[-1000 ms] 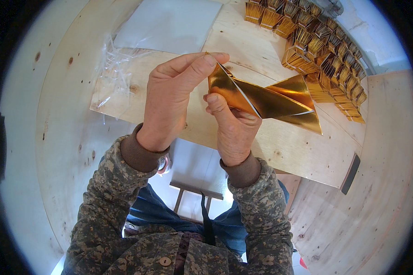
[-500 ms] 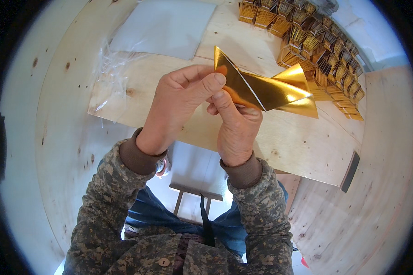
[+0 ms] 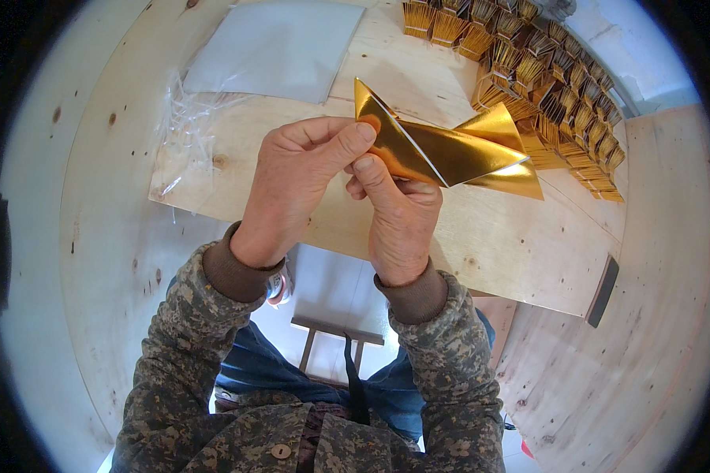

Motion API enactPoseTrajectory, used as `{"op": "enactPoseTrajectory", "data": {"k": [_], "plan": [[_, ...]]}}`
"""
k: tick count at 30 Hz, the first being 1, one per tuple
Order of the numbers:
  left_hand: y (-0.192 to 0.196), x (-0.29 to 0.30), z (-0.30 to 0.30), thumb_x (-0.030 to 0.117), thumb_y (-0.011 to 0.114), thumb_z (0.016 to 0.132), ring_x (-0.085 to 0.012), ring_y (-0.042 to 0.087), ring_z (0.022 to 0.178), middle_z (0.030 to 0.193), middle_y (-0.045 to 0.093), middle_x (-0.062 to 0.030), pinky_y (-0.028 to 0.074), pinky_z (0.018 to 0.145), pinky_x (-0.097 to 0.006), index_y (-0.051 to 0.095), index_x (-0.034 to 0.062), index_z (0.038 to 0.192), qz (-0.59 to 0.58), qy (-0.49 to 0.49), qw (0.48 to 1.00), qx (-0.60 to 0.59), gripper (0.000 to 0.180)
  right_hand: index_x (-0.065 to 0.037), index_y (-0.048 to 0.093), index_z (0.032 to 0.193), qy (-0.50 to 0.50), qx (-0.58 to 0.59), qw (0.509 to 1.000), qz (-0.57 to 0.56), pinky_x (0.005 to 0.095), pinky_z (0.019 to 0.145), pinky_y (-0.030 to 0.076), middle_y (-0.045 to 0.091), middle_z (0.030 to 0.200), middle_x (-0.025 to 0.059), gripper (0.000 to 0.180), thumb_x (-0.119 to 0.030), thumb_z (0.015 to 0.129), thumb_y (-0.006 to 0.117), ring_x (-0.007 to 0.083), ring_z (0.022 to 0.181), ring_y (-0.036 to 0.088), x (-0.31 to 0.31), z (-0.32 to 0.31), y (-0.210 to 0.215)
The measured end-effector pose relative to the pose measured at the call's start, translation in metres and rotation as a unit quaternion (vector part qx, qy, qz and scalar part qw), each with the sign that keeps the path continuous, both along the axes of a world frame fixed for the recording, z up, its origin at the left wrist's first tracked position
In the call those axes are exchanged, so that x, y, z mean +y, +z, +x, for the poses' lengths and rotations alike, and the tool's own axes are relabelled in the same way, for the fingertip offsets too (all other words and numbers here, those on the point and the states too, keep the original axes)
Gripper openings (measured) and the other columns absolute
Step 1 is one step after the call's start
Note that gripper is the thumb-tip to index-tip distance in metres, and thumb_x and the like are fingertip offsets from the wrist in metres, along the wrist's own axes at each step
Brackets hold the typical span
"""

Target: The person folds a gold-colored sheet of paper into a triangular shape on a wooden table. They smooth the creases, fold the corners inward, and then fold the sheet in half to form a compact triangle.

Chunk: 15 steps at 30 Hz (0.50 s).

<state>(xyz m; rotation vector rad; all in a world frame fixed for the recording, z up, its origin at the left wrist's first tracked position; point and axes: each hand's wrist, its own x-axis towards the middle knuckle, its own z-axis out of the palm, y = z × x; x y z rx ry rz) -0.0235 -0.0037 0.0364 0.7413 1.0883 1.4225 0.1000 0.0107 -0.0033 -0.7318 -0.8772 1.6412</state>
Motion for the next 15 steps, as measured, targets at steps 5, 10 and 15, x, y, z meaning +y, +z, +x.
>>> {"op": "enactPoseTrajectory", "data": {"k": [5,10,15], "plan": [[0.0003,-0.0006,-0.0014,0.016,0.071,0.097,-0.007,0.056,0.066,0.084,0.069,-0.0054,0.047,0.058,-0.021,0.073,-0.0057,0.106,0.002,-0.001,1.0,0.002,0.024,-0.003,0.072,0.107,0.003,-0.012,1.0,0.006,0.0258,0.067,0.05,0.071,0.09,0.0042,0.015,-0.014,0.096,0.071,0.0119,0.074,0.061,-0.001,-0.0005,-0.0008],[-0.0007,-0.0006,-0.0024,0.016,0.07,0.097,-0.0069,0.056,0.067,0.084,0.069,-0.005,0.047,0.058,-0.021,0.073,-0.0053,0.106,0.007,-0.006,1.0,0.001,0.024,-0.002,0.071,0.109,0.005,0.007,1.0,0.002,0.0248,0.065,0.052,0.073,0.091,0.0063,0.018,-0.01,0.093,0.074,0.0121,0.071,0.063,0.0004,-0.0005,-0.0021],[-0.0016,-0.0003,0.0004,0.015,0.07,0.097,-0.007,0.059,0.072,0.087,0.071,-0.0052,0.049,0.061,-0.021,0.073,-0.0052,0.109,0.009,0.009,1.0,0.015,0.024,-0.002,0.071,0.109,-0.012,0.001,1.0,0.012,0.0248,0.064,0.052,0.073,0.092,0.0059,0.017,-0.008,0.093,0.073,0.0118,0.071,0.063,-0.0005,-0.0014,-0.0009]]}}
